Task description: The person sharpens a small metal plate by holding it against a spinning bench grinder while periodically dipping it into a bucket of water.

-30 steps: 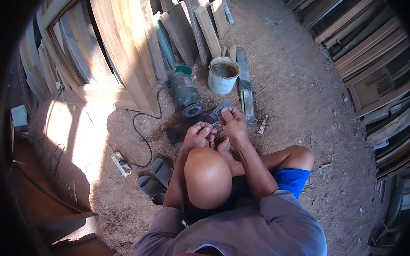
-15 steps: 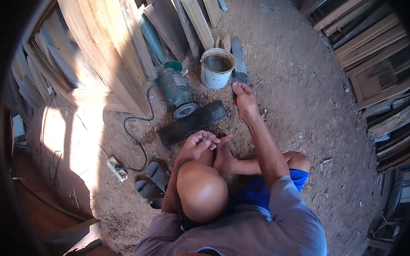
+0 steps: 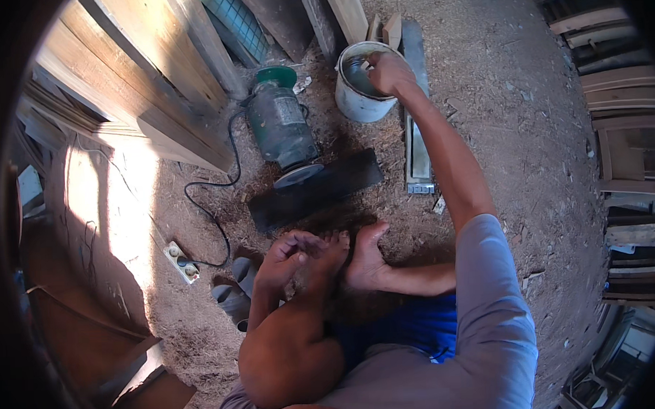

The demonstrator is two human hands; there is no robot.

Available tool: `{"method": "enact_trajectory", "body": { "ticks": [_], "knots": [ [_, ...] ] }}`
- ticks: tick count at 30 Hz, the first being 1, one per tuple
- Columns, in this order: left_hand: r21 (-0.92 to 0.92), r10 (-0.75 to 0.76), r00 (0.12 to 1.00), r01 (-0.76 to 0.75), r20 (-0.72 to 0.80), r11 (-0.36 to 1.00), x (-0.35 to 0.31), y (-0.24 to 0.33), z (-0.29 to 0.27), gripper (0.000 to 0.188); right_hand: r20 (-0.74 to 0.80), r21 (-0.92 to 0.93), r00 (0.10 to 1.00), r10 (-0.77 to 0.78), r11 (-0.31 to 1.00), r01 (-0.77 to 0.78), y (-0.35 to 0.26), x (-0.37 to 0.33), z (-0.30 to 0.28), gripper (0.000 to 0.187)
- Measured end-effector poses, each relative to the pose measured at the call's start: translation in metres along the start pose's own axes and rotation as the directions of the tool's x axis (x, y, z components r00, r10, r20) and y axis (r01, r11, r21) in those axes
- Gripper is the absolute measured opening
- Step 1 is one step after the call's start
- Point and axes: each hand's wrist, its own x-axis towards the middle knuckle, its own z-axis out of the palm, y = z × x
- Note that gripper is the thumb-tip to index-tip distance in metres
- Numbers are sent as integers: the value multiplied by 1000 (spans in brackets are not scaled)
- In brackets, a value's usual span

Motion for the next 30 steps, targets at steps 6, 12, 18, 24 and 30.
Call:
{"method": "enact_trajectory", "body": {
  "ticks": [6, 12, 18, 24, 30],
  "knots": [
    [26, -116, 993, 116, -23, 993, -18, -19, -23, 42, 434, -189, 889, -150, 949, 253, 57, 75, 77, 30],
    [-44, -157, 983, 153, -98, 987, -32, -35, -35, 45, 431, -368, 893, 132, 929, 41, 61, 72, 111, 33],
    [-48, -185, 981, 183, -49, 982, -11, -25, -28, 42, 201, -278, 967, 156, 956, -96, 32, 54, 65, 35],
    [12, -156, 986, 157, -62, 988, 0, -39, -26, 37, -221, 19, 974, 45, 999, -42, -21, -14, 8, 30],
    [5, -117, 956, 123, -270, 992, 30, -78, -33, 28, 176, 864, 962, 207, 436, -252, -70, -142, 17, 11]
  ]
}}
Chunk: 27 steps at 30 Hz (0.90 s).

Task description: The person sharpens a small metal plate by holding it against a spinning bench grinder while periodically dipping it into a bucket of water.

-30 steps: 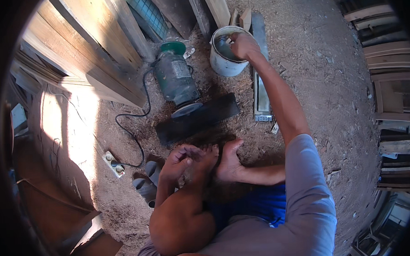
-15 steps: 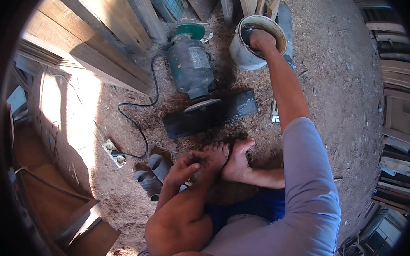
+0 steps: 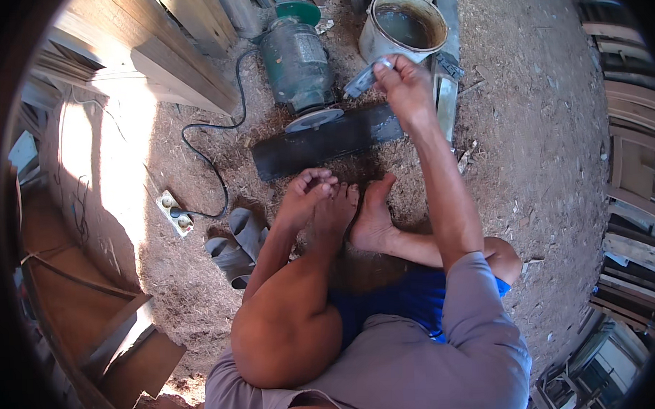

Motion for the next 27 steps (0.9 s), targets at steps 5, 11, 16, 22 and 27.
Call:
{"method": "enact_trajectory", "body": {
  "ticks": [5, 11, 16, 22, 27],
  "knots": [
    [-217, 28, 968, -84, -250, 973, 21, 11, 9, 27, 89, 210, 982, 164, 961, -179, 75, -57, 31, 6],
    [-338, 89, 949, -194, -302, 921, 39, -2, -12, 12, 193, 389, 903, 383, 815, -429, 118, -82, 45, 8],
    [-215, 100, 924, -189, -369, 958, 41, -8, -33, 13, 104, -185, 967, 231, 960, -210, 136, -75, 53, 14],
    [32, 122, 891, -120, -438, 992, 45, 1, -39, 15, 103, -424, 992, 79, 905, -28, 154, -68, 60, 24],
    [191, 131, 897, -53, -422, 980, 56, 3, -54, 12, 54, -355, 993, 107, 931, -82, 169, -57, 67, 25]
  ]
}}
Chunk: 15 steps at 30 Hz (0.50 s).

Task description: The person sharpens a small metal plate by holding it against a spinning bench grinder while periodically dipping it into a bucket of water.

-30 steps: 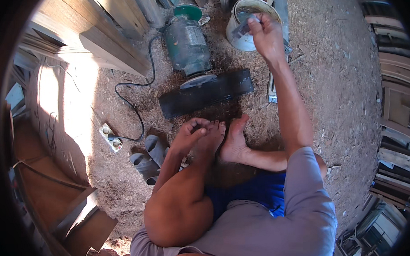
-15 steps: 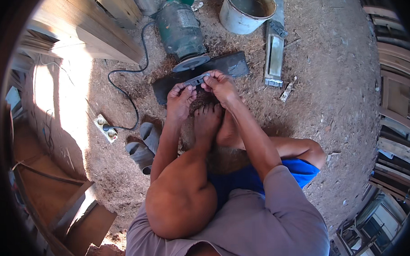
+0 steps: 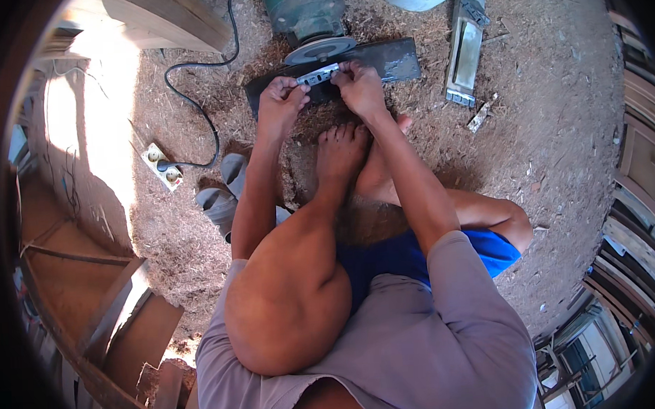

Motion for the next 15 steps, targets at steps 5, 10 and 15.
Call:
{"method": "enact_trajectory", "body": {
  "ticks": [5, 10, 15],
  "knots": [
    [451, 151, 985, -97, -86, 887, 11, 8, -5, 18, 13, 4, 998, 67, 998, -67, -10, 7, 2, 22],
    [480, 133, 986, -71, -98, 874, 25, -1, -15, 21, 35, 73, 990, 134, 988, -136, -17, 10, 12, 22],
    [334, 121, 988, -82, -100, 939, 29, -8, -15, 21, 13, 86, 983, 180, 980, -181, -16, 12, 13, 19]
  ]
}}
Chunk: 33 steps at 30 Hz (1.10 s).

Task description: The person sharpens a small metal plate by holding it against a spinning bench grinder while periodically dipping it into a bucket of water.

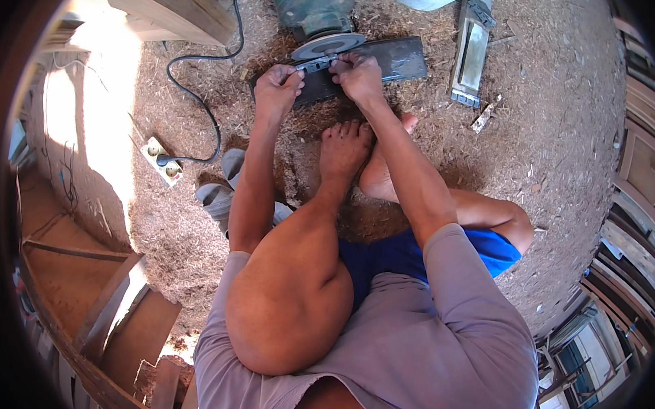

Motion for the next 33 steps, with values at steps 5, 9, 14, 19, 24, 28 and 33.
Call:
{"method": "enact_trajectory", "body": {
  "ticks": [5, 9, 14, 19, 24, 28, 33],
  "knots": [
    [-66, -5, 1000, 4, -10, 998, 0, -3, 0, 19, 15, -15, 1000, 1, 1000, -1, -2, 1, 1, 20],
    [-111, -3, 1000, 3, -7, 994, 0, -4, 0, 18, 14, 30, 1000, 17, 999, -17, -2, 2, 3, 18],
    [-88, -34, 999, 33, -13, 996, 1, 0, 3, 20, -18, 76, 999, 38, 996, -37, -2, 4, 3, 15],
    [0, -27, 999, 27, -23, 1000, 7, -5, 1, 22, -43, 156, 997, 58, 986, -50, -3, 3, 8, 12],
    [-204, -56, 998, 54, -3, 977, 2, 5, 3, 16, -20, 167, 998, 57, 985, -53, -2, 5, 6, 14],
    [-250, -48, 998, 57, 43, 967, 0, 5, -1, 14, -8, 200, 996, 91, 976, -88, -7, 2, 10, 14],
    [-384, -64, 998, 69, 27, 921, -1, 5, -3, 15, -28, 183, 998, 57, 982, -51, -10, 1, 12, 8]
  ]
}}
